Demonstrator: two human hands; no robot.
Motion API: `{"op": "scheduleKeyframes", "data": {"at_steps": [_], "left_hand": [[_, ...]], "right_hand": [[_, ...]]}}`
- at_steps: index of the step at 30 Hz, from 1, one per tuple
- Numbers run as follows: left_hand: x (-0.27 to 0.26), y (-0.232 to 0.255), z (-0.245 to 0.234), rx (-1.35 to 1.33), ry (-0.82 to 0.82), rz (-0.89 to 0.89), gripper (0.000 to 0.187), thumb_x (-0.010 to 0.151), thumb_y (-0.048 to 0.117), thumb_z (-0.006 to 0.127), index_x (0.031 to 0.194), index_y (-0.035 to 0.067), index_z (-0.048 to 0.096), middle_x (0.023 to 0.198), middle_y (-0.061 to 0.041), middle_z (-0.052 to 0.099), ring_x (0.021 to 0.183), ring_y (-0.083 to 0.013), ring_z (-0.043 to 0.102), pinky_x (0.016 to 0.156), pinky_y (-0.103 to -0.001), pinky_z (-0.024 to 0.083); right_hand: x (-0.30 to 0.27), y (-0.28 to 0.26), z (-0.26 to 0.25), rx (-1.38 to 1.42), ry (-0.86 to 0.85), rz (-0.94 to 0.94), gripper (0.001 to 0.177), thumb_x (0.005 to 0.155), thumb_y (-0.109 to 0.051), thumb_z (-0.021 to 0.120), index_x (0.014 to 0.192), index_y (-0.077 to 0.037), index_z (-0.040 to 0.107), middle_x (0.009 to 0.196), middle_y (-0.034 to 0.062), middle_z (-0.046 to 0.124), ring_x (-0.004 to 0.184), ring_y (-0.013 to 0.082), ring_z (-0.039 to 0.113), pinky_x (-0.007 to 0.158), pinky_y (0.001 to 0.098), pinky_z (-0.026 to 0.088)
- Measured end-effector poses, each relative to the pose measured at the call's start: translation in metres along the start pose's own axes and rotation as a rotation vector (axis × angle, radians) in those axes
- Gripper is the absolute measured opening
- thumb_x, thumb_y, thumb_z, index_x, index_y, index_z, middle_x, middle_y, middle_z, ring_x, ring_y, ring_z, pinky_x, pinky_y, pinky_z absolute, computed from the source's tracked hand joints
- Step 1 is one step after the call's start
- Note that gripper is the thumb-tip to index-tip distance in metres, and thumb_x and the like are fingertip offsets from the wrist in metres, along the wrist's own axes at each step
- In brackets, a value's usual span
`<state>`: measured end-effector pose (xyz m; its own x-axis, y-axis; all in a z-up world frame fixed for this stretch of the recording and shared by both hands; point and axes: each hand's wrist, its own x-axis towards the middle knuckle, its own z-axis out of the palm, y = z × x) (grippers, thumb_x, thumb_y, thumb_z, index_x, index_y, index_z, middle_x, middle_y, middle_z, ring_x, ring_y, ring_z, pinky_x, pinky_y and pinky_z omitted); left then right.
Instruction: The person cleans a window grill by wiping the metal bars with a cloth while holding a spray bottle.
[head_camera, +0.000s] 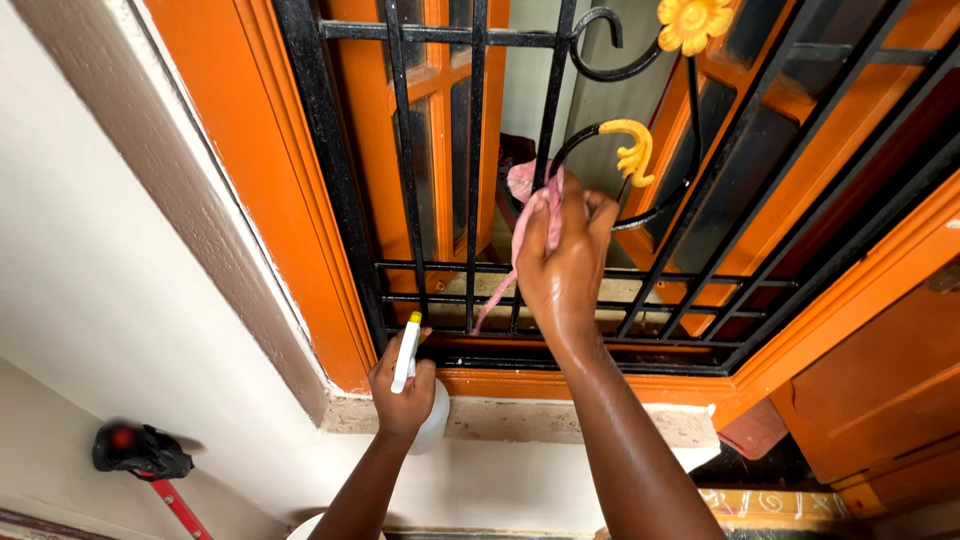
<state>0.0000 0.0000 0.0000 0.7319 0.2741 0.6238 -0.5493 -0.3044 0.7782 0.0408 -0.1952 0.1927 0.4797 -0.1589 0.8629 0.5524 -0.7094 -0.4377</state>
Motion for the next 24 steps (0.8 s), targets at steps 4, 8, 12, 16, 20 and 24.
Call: {"op": "scheduleKeyframes", "data": {"at_steps": [4,8,12,16,20,24], "left_hand": [[-0.002,0.016,-0.003,-0.095,-0.005,-0.033,0.042,0.084,-0.005,0.056,0.125,0.0,0.066,0.071,0.005,0.06,0.05,0.0007,0.042,0.044,-0.019,0.034],[0.0,0.017,-0.003,-0.06,0.01,-0.028,0.042,0.086,-0.005,0.057,0.127,-0.001,0.068,0.063,0.005,0.05,0.051,0.0005,0.038,0.047,-0.02,0.032],[0.002,0.016,-0.003,-0.059,-0.008,-0.019,0.04,0.086,-0.005,0.056,0.124,-0.001,0.066,0.064,0.006,0.055,0.049,0.0011,0.04,0.045,-0.019,0.033],[0.003,0.019,-0.003,-0.071,0.01,-0.007,0.042,0.085,-0.005,0.057,0.126,-0.002,0.065,0.069,0.005,0.058,0.051,0.0006,0.04,0.046,-0.02,0.032],[0.001,0.02,-0.003,-0.024,0.006,-0.038,0.042,0.084,-0.006,0.056,0.124,-0.001,0.068,0.062,0.003,0.053,0.049,0.0001,0.039,0.046,-0.02,0.032],[0.004,0.019,-0.001,-0.054,0.022,0.031,0.042,0.083,-0.007,0.055,0.124,-0.002,0.063,0.091,0.001,0.071,0.05,0.0005,0.043,0.044,-0.019,0.035]], "right_hand": [[-0.014,0.018,-0.009,-0.269,0.002,-0.149,0.043,0.106,-0.013,0.065,0.145,0.003,0.058,0.128,0.0278,0.05,0.116,0.0386,0.055,0.091,0.0487,0.052],[-0.016,0.039,-0.032,-0.527,-0.023,-0.348,0.05,0.104,-0.012,0.066,0.151,-0.003,0.054,0.131,0.0287,0.053,0.108,0.0362,0.054,0.086,0.047,0.048],[-0.009,0.048,-0.059,-0.561,-0.175,-0.46,0.059,0.1,-0.013,0.067,0.155,-0.007,0.048,0.135,0.0264,0.055,0.103,0.0352,0.053,0.084,0.0483,0.043],[-0.004,0.052,-0.069,-0.608,-0.199,-0.466,0.055,0.097,-0.011,0.067,0.151,-0.008,0.053,0.134,0.0229,0.056,0.101,0.0338,0.053,0.084,0.0466,0.043],[0.0,0.062,-0.09,-0.877,-0.19,-0.4,0.044,0.101,-0.006,0.066,0.145,-0.011,0.061,0.133,0.0192,0.058,0.097,0.0278,0.055,0.077,0.0427,0.045],[-0.002,0.058,-0.072,-0.799,0.009,-0.37,0.042,0.108,-0.021,0.068,0.144,-0.001,0.061,0.13,0.0276,0.058,0.095,0.0268,0.054,0.071,0.0382,0.049]]}}
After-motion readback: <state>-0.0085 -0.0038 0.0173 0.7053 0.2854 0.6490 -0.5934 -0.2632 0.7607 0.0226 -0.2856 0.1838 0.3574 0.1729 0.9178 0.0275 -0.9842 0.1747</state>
